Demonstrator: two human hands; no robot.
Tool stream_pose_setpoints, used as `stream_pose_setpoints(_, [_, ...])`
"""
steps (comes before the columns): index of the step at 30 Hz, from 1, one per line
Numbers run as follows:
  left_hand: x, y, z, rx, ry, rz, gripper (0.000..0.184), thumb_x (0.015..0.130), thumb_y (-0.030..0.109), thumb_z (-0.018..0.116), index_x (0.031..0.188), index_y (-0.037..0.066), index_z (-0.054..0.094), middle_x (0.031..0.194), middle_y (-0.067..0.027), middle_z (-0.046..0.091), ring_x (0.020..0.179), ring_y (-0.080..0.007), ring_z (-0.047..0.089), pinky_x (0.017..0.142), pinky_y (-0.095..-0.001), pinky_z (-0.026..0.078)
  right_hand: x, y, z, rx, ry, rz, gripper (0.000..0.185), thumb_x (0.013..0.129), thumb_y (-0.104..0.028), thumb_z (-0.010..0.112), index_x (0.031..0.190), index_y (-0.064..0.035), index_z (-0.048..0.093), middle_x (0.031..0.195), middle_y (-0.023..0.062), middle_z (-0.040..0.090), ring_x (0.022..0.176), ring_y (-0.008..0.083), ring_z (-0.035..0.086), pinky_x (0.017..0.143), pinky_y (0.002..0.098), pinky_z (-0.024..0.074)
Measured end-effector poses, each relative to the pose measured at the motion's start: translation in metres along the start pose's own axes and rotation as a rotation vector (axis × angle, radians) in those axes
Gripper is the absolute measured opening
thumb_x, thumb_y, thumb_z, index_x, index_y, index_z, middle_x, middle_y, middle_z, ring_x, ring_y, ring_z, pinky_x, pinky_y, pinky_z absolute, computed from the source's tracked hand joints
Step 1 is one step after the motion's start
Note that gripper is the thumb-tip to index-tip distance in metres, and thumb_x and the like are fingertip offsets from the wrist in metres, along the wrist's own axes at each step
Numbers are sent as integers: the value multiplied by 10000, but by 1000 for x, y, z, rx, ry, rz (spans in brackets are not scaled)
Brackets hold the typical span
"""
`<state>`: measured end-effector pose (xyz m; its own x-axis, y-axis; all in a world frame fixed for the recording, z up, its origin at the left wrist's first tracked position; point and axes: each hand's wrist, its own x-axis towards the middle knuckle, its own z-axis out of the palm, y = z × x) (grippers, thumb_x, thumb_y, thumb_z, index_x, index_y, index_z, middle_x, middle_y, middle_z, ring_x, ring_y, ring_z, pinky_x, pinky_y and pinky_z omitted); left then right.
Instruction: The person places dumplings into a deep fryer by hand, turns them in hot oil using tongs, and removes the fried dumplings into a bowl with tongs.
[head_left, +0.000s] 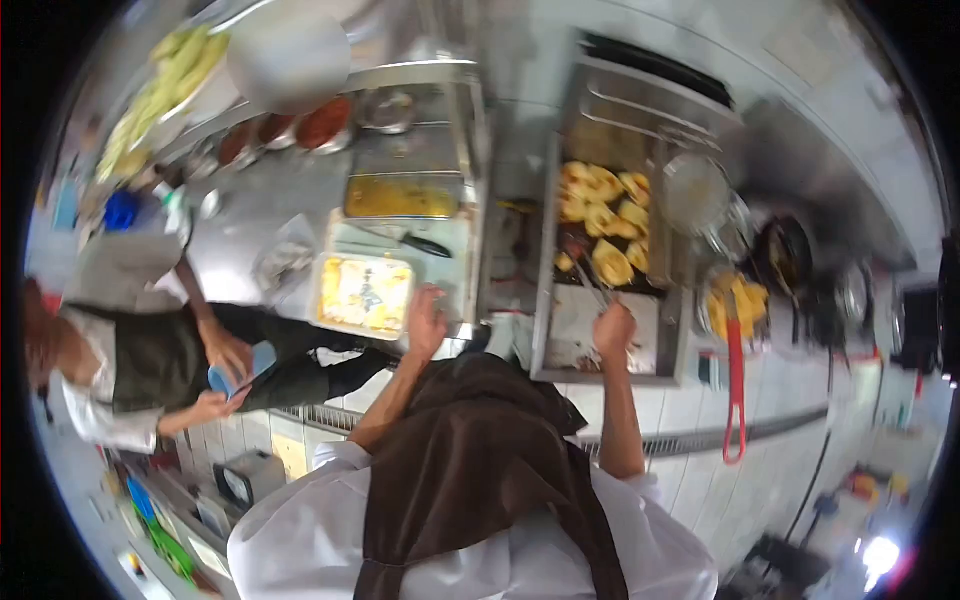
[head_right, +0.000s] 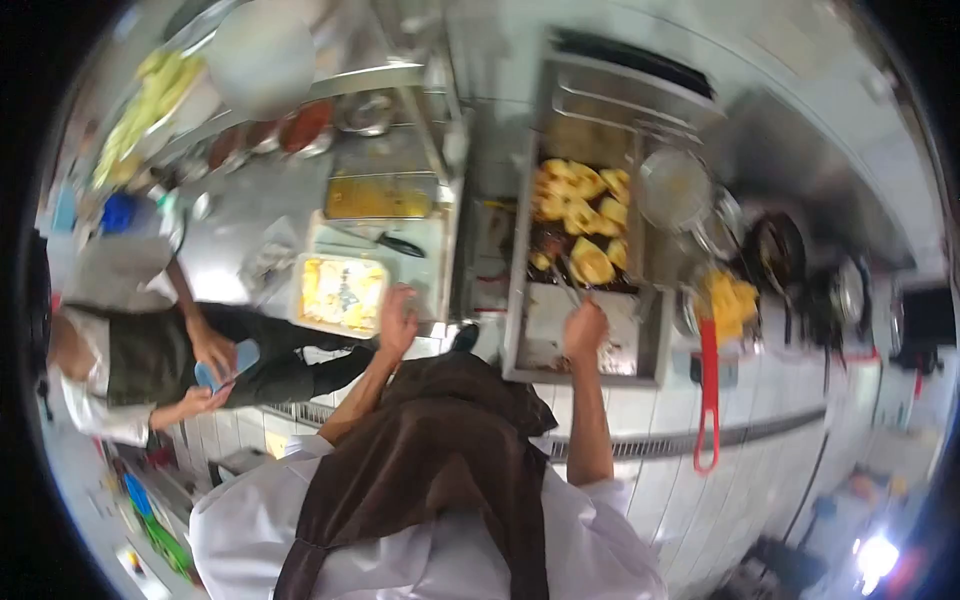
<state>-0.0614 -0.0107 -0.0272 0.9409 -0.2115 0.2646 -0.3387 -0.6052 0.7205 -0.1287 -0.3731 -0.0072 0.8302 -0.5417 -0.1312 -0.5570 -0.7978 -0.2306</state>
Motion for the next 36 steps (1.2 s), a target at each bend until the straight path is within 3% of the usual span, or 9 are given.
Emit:
stream_pose_setpoints(4, [-17, -19, -3, -165, 100, 32, 523, 592, -56, 545, 1103, 52, 545, 1133, -156, 522, 1065, -346, 516, 916, -407, 420, 22, 36, 47, 23, 168, -166, 313, 710, -137, 663, 974, 19, 606, 885, 218, 635, 860, 413, 603, 760, 482, 469])
stream_pose_setpoints(5, [-19, -19, -7, -209, 90, 46, 532, 586, -78, 539, 1101, 54, 547, 1137, -136, 519, 1071, -336, 519, 926, -389, 417, 22, 34, 46, 131, 253, -234, 359, 724, -119, 600, 1046, 40, 611, 937, 254, 629, 890, 421, 595, 777, 494, 461])
stream_pose_setpoints(6, [-11, -18, -12, -64, 221, 209, 512, 575, -72, 533, 1071, 54, 550, 1120, -130, 528, 1036, -340, 532, 897, -403, 432, 28, 34, 46, 175, 211, -174, 368, 735, -134, 602, 1053, 52, 605, 964, 262, 623, 909, 437, 580, 809, 496, 449])
stream_pose_setpoints(9, [4, 7, -58, 62, 277, -52, 456, 593, -48, 518, 1039, 49, 516, 1074, -155, 532, 1071, -358, 499, 898, -438, 409, 31, 3, 18, 223, 127, -78, 366, 780, -218, 641, 1012, 60, 587, 888, 260, 623, 850, 474, 566, 727, 494, 458])
stream_pose_setpoints(10, [4, -2, -70, 151, 337, -88, 455, 601, -40, 525, 1048, 48, 510, 1094, -156, 520, 1074, -355, 493, 896, -441, 403, 36, 1, 32, 169, 328, -119, 250, 825, -246, 622, 867, -1, 590, 731, 176, 591, 656, 391, 548, 613, 461, 448])
stream_pose_setpoints(11, [4, -9, -75, 219, 382, -127, 455, 609, -32, 533, 1056, 47, 504, 1113, -157, 509, 1078, -353, 487, 894, -443, 396, 71, 31, 65, 140, 227, -101, 293, 836, -258, 612, 952, 10, 596, 804, 178, 622, 740, 367, 588, 664, 447, 470])
stream_pose_setpoints(14, [-4, -24, -93, 428, 308, -443, 493, 662, 65, 588, 1147, 38, 499, 1209, -148, 465, 1176, -325, 431, 934, -495, 359, 101, 35, 81, 187, 146, -32, 341, 849, -272, 602, 1029, 18, 599, 868, 173, 643, 814, 335, 619, 706, 428, 485])
stream_pose_setpoints(26, [-19, -57, -90, 571, 157, -512, 523, 682, 162, 630, 1177, 48, 505, 1164, -138, 497, 1177, -290, 436, 968, -503, 319, 72, -52, 26, 547, 84, 109, 300, 860, -281, 598, 978, -6, 579, 818, 134, 591, 756, 290, 563, 661, 399, 448])
stream_pose_setpoints(36, [-7, -65, -90, 535, 87, -555, 522, 726, 173, 607, 1219, 43, 493, 1316, -182, 449, 1272, -314, 395, 1014, -533, 300, 58, -78, 19, 1008, 0, 303, 273, 870, -289, 595, 935, -26, 562, 776, 102, 548, 707, 252, 516, 623, 374, 417])
